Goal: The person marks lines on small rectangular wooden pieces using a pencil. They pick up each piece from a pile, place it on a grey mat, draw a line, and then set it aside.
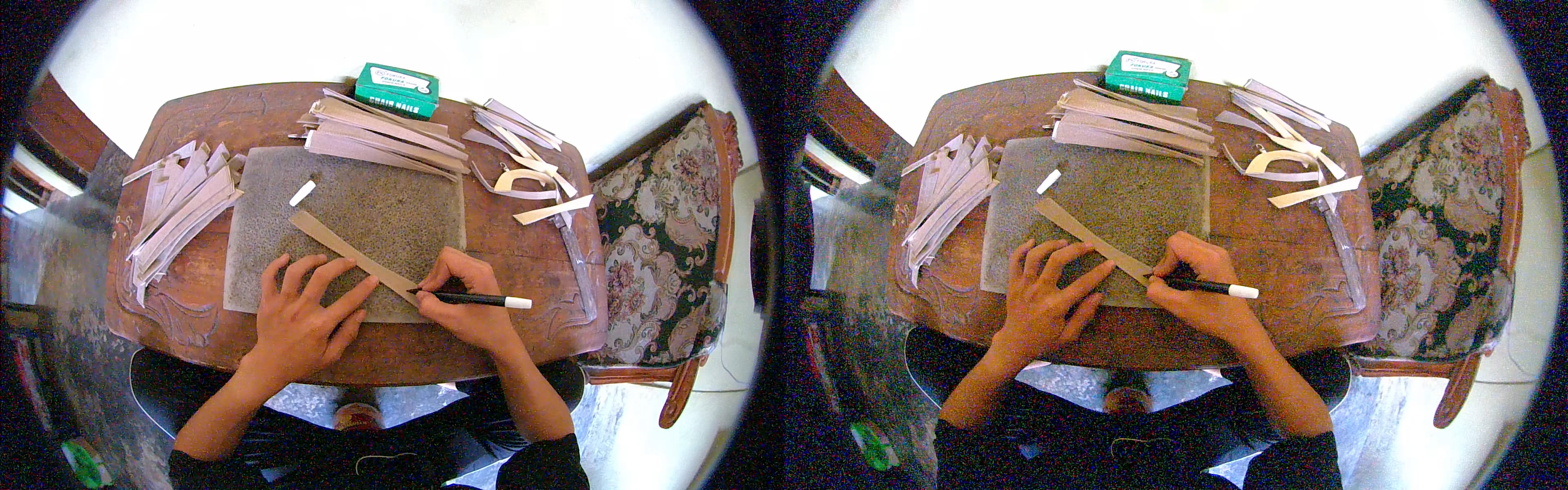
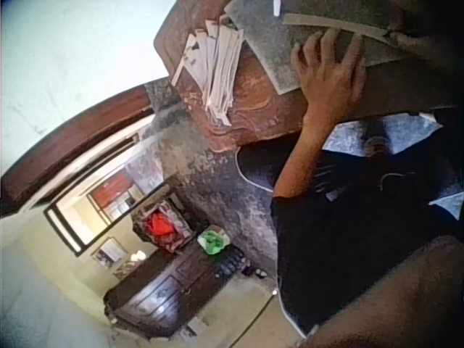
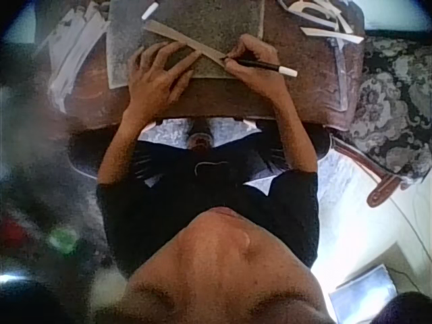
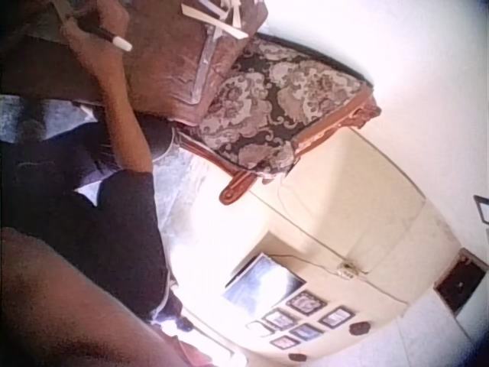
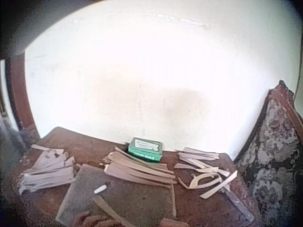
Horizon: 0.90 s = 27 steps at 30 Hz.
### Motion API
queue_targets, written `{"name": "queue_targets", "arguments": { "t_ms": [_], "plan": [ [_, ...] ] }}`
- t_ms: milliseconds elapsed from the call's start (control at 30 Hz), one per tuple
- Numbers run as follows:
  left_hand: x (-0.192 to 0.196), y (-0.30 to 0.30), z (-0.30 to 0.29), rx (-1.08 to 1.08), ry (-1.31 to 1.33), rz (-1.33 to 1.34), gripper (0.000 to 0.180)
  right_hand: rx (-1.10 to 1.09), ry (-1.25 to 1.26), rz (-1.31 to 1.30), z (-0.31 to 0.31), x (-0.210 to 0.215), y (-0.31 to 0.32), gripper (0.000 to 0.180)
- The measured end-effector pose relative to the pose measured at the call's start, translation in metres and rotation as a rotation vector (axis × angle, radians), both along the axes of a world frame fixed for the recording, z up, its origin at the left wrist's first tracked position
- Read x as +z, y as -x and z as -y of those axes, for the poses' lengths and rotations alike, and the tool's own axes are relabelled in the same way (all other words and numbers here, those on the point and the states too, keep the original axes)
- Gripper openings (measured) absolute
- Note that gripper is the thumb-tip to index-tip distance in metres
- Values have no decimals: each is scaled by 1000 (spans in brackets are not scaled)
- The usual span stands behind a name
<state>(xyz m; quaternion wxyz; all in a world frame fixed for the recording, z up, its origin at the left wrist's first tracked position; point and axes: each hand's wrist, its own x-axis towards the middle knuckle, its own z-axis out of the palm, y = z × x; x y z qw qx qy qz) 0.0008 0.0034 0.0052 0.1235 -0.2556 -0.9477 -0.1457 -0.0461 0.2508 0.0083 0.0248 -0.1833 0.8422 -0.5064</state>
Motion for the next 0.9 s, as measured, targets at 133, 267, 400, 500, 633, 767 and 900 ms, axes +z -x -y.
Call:
{"name": "queue_targets", "arguments": {
  "t_ms": [133,267,400,500,633,767,900],
  "plan": [
    [0,0,0,-2,-7,5,44,3,-8,-5,1,4,0,20],
    [0,0,0,3,-2,9,44,-3,-15,-19,2,4,-1,20],
    [0,0,0,4,2,9,45,1,2,-7,1,2,-1,20],
    [-1,0,-2,12,6,-10,43,-2,-2,22,-1,2,0,21],
    [0,1,-2,22,14,-16,42,-5,20,60,-6,4,1,20],
    [1,0,-2,23,-1,-19,42,2,90,99,-9,17,-3,20],
    [1,1,-2,18,-5,-12,43,16,93,37,-8,26,-7,20]
  ]
}}
